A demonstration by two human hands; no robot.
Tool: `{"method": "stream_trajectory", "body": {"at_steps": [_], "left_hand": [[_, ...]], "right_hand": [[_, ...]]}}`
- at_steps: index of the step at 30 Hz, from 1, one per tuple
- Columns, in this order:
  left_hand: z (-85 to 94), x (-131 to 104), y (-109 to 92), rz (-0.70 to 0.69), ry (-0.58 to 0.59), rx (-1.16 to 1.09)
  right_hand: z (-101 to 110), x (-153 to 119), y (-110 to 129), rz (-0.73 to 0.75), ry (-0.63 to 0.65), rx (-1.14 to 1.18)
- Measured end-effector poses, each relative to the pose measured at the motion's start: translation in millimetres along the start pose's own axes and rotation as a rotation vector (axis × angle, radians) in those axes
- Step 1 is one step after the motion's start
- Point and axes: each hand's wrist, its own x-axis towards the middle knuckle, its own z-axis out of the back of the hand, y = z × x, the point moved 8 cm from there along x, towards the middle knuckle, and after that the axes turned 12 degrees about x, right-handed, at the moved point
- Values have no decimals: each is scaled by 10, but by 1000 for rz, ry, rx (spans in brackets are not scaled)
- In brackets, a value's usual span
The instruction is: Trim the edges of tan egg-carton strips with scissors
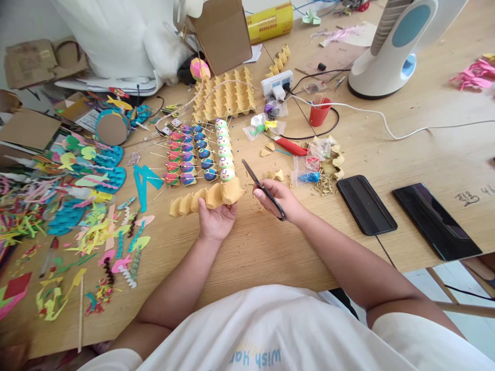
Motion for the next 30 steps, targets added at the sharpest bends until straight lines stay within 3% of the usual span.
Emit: {"method": "stream_trajectory", "body": {"at_steps": [5,15,23,30], "left_hand": [[40,21,69,58,-45,4],[-50,-53,169,146,-42,-4],[-89,-81,161,70,-4,-19],[-187,-148,41,-159,73,173]], "right_hand": [[89,14,-58,-9,-109,21],[-27,-19,-91,-51,-74,10],[-58,-23,-70,-15,-22,101],[-32,15,-99,11,-16,214]]}}
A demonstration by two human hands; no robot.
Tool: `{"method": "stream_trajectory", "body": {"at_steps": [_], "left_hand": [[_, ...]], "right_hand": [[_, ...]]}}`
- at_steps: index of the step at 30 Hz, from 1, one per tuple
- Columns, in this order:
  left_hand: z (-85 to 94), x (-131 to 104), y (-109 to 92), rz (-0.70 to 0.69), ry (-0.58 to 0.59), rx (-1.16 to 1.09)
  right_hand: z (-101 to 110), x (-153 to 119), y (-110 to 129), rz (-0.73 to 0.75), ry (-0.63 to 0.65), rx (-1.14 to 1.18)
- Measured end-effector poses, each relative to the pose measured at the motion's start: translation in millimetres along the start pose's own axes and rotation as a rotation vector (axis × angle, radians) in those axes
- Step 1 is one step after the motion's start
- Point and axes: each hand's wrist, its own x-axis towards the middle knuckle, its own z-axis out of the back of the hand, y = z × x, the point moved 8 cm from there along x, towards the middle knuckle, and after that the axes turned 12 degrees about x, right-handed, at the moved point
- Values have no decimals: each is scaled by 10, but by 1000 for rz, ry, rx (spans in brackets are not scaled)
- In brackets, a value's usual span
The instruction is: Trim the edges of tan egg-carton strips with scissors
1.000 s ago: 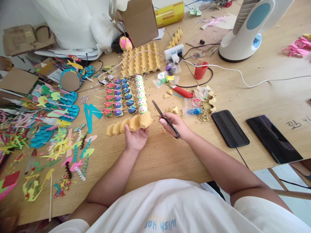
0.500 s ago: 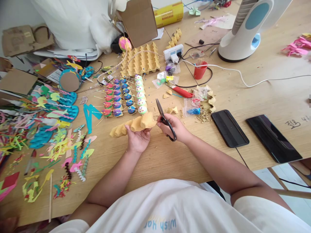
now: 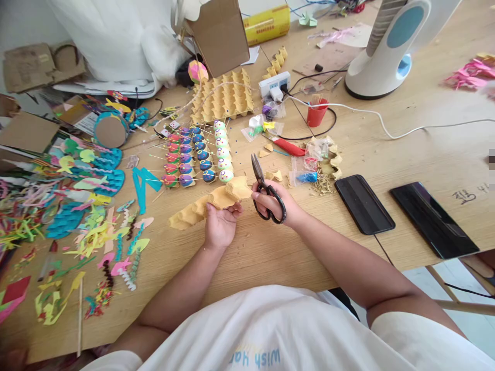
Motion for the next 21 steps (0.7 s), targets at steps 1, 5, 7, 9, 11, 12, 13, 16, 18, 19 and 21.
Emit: {"method": "stream_trajectory", "body": {"at_steps": [1,5,7,9,11,12,13,16,18,19,21], "left_hand": [[1,-2,-8,-20,-7,31],[31,12,-19,-54,-51,85],[51,28,-23,-54,-70,96],[73,46,-20,-42,-92,104],[95,63,-10,-18,-114,102],[104,69,-3,-6,-122,96],[111,75,1,2,-126,86],[116,85,11,16,-117,45],[112,87,18,26,-103,19],[111,87,23,34,-99,11],[114,85,31,49,-102,5]], "right_hand": [[9,3,9,9,-13,-22],[102,-3,83,82,-128,-264],[158,-15,131,139,-185,-453],[178,-20,156,179,-194,-705],[175,-21,169,224,-179,-922],[168,-22,176,253,-169,-998],[156,-24,183,285,-156,-1050],[111,-29,182,355,-108,-1126],[74,-32,159,359,-68,-1152],[58,-34,146,351,-53,-1158],[39,-40,124,319,-43,-1151]]}}
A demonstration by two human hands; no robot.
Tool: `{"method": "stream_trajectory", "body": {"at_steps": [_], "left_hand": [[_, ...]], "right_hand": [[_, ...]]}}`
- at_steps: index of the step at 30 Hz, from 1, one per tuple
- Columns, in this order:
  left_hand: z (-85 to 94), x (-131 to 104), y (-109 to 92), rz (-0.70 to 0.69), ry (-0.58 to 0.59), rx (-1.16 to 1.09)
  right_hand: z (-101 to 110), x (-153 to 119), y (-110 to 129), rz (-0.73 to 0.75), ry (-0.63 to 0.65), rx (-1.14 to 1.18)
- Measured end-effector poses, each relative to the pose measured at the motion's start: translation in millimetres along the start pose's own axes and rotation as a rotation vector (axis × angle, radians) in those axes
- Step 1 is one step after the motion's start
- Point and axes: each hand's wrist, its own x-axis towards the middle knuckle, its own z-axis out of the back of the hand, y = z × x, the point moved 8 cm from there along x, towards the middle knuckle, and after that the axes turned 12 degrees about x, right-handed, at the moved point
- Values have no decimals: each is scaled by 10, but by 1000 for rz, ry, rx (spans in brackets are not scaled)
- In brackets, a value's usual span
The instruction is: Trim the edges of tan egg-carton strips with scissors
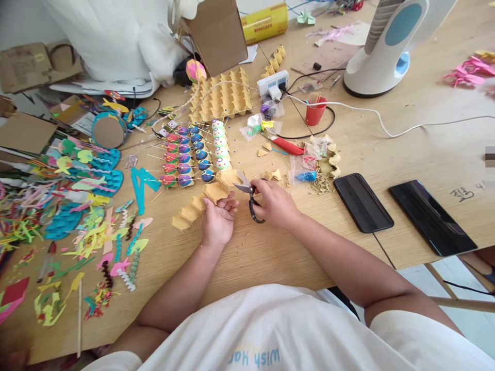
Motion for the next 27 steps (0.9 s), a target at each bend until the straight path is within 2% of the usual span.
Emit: {"method": "stream_trajectory", "body": {"at_steps": [11,27], "left_hand": [[-25,-42,27,31,-7,77],[-61,-34,-7,-29,43,2]], "right_hand": [[22,-13,-37,-169,22,-46],[32,-15,-8,-182,36,-126]]}}
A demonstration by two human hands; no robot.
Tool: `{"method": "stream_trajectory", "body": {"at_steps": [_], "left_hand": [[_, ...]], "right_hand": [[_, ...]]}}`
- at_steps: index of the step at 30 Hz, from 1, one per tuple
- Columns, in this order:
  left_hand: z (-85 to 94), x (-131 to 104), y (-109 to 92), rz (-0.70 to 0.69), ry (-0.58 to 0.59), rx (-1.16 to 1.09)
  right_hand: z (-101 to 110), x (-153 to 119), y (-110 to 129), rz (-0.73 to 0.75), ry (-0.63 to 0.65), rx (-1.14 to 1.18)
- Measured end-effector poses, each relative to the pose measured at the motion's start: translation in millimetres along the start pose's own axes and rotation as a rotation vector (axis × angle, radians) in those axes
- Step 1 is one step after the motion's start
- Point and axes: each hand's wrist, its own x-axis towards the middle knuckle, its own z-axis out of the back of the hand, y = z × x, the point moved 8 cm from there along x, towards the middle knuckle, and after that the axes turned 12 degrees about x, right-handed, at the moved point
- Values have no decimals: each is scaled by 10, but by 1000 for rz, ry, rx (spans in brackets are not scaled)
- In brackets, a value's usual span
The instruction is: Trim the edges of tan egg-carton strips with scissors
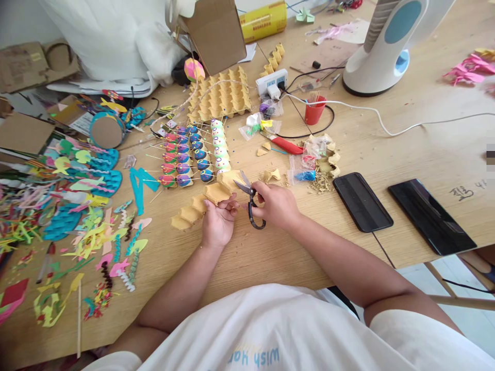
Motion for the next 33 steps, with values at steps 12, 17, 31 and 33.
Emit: {"method": "stream_trajectory", "body": {"at_steps": [12,17,31,33], "left_hand": [[11,-14,0,33,-36,60],[16,-11,15,52,-35,51],[15,-13,18,80,-44,43],[16,-15,21,81,-46,49]], "right_hand": [[69,10,39,65,-76,-6],[76,3,67,104,-82,-23],[84,-3,78,107,-90,-25],[87,-1,72,104,-95,-29]]}}
